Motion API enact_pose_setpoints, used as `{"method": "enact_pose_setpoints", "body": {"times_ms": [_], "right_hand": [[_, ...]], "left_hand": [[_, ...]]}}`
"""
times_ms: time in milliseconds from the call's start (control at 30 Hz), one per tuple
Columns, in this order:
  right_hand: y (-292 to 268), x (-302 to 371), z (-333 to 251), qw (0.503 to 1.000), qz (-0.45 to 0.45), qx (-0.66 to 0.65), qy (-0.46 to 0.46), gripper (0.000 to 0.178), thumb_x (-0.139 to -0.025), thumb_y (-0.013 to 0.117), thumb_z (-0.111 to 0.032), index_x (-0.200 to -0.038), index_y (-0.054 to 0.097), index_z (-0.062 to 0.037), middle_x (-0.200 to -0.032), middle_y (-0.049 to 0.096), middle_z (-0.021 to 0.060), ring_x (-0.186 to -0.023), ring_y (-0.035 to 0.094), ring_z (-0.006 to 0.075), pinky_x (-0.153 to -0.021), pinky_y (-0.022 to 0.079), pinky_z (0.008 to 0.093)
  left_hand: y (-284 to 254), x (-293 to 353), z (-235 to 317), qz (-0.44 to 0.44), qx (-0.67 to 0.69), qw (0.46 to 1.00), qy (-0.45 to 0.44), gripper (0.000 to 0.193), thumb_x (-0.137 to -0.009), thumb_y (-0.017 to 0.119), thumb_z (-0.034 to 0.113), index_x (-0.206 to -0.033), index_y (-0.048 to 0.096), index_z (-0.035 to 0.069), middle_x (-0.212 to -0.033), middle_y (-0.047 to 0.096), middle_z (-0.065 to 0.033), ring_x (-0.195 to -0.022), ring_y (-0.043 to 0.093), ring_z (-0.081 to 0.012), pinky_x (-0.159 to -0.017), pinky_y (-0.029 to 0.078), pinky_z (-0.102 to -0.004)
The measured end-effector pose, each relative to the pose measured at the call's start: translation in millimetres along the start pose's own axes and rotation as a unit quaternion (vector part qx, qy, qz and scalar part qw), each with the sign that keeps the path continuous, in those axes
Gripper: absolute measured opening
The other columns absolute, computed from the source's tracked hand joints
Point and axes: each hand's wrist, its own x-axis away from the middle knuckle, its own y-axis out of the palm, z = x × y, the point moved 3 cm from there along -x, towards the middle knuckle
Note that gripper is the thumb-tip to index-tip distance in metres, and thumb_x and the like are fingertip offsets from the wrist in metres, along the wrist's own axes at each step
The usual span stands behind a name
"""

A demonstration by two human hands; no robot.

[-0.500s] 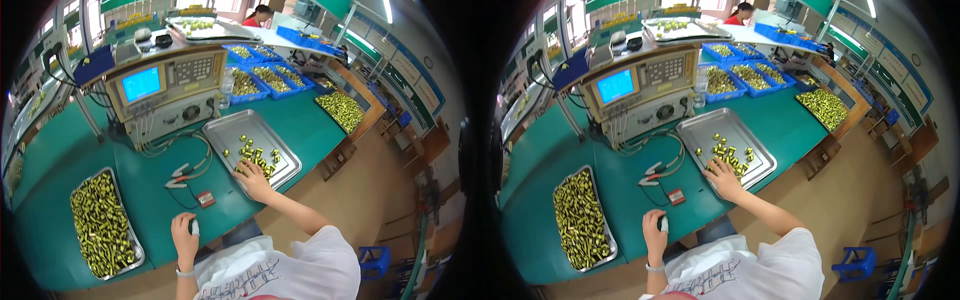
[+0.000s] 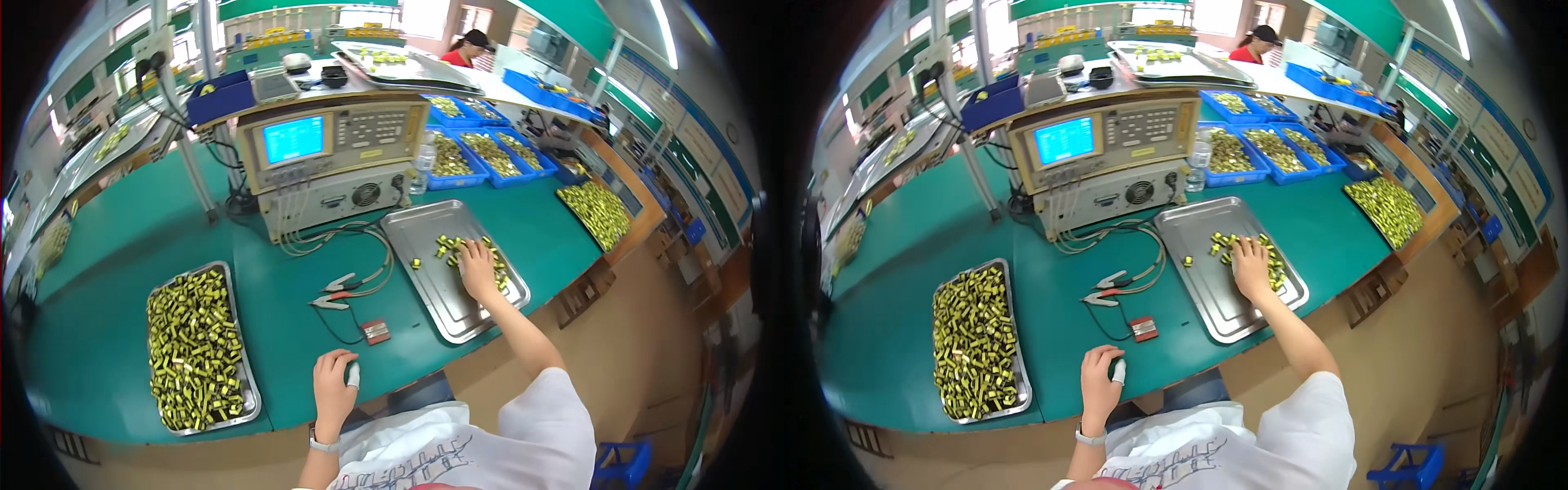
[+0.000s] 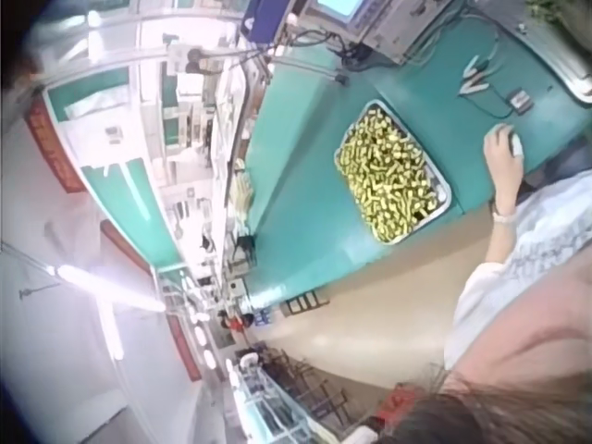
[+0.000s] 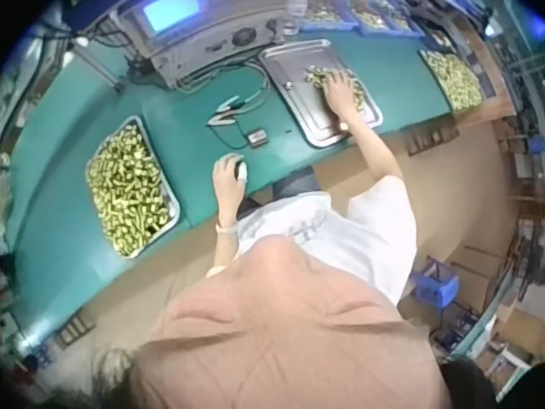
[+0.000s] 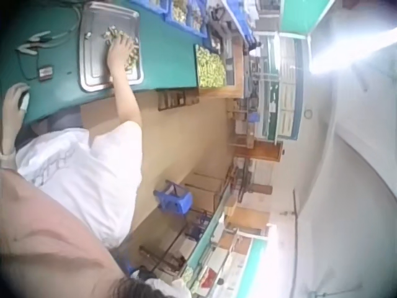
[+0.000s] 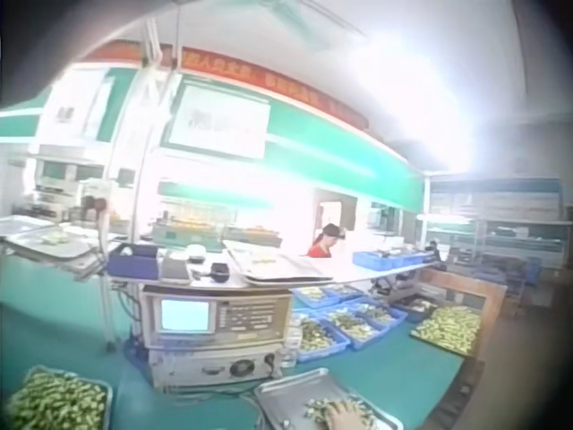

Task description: Assembling and testing small electronic components on a production floor workbench.

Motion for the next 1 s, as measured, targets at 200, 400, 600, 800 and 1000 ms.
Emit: {"method": "enact_pose_setpoints", "body": {"times_ms": [200,400,600,800,1000], "right_hand": [[-15,-31,-97,0.968,-0.061,-0.114,-0.216,0.072,-0.074,0.061,0.005,-0.144,0.056,-0.0107,-0.157,0.047,0.0162,-0.148,0.040,0.0387,-0.119,0.034,0.0545],[41,-61,-21,0.997,0.032,-0.040,-0.061,0.040,-0.081,0.063,0.000,-0.120,0.067,-0.0022,-0.137,0.060,0.0248,-0.127,0.054,0.0478,-0.110,0.041,0.0562],[2,-96,-101,0.983,0.086,-0.115,-0.117,0.048,-0.084,0.063,0.002,-0.132,0.062,-0.0011,-0.146,0.053,0.0262,-0.137,0.048,0.0463,-0.114,0.039,0.0535],[-23,-100,-297,0.885,-0.010,-0.339,-0.318,0.038,-0.092,0.067,-0.003,-0.130,0.063,-0.0060,-0.147,0.052,0.0167,-0.139,0.045,0.0410,-0.118,0.037,0.0487],[22,-133,-443,0.802,-0.135,-0.492,-0.310,0.052,-0.094,0.069,-0.010,-0.143,0.052,-0.0052,-0.150,0.047,0.0207,-0.145,0.039,0.0407,-0.121,0.033,0.0461]], "left_hand": [[-7,3,-6,-0.004,-0.038,0.999,0.011,0.025,-0.081,0.072,0.003,-0.106,0.073,0.009,-0.113,0.068,-0.0089,-0.111,0.062,-0.0325,-0.097,0.048,-0.0447],[5,5,-9,-0.017,-0.021,0.999,0.029,0.031,-0.079,0.071,0.002,-0.109,0.069,0.010,-0.118,0.066,-0.0061,-0.114,0.060,-0.0303,-0.099,0.046,-0.0446],[3,7,-12,-0.003,0.036,0.999,0.027,0.029,-0.078,0.071,-0.001,-0.105,0.072,0.011,-0.113,0.070,-0.0033,-0.112,0.063,-0.0277,-0.099,0.047,-0.0410],[-57,33,-6,0.243,-0.012,0.968,0.065,0.024,-0.070,0.073,-0.006,-0.088,0.073,0.011,-0.104,0.070,-0.0049,-0.100,0.065,-0.0293,-0.086,0.052,-0.0423],[-121,48,-33,0.378,-0.239,0.889,-0.098,0.023,-0.073,0.070,-0.005,-0.091,0.071,0.011,-0.103,0.067,-0.0092,-0.100,0.062,-0.0306,-0.090,0.048,-0.0406]]}}
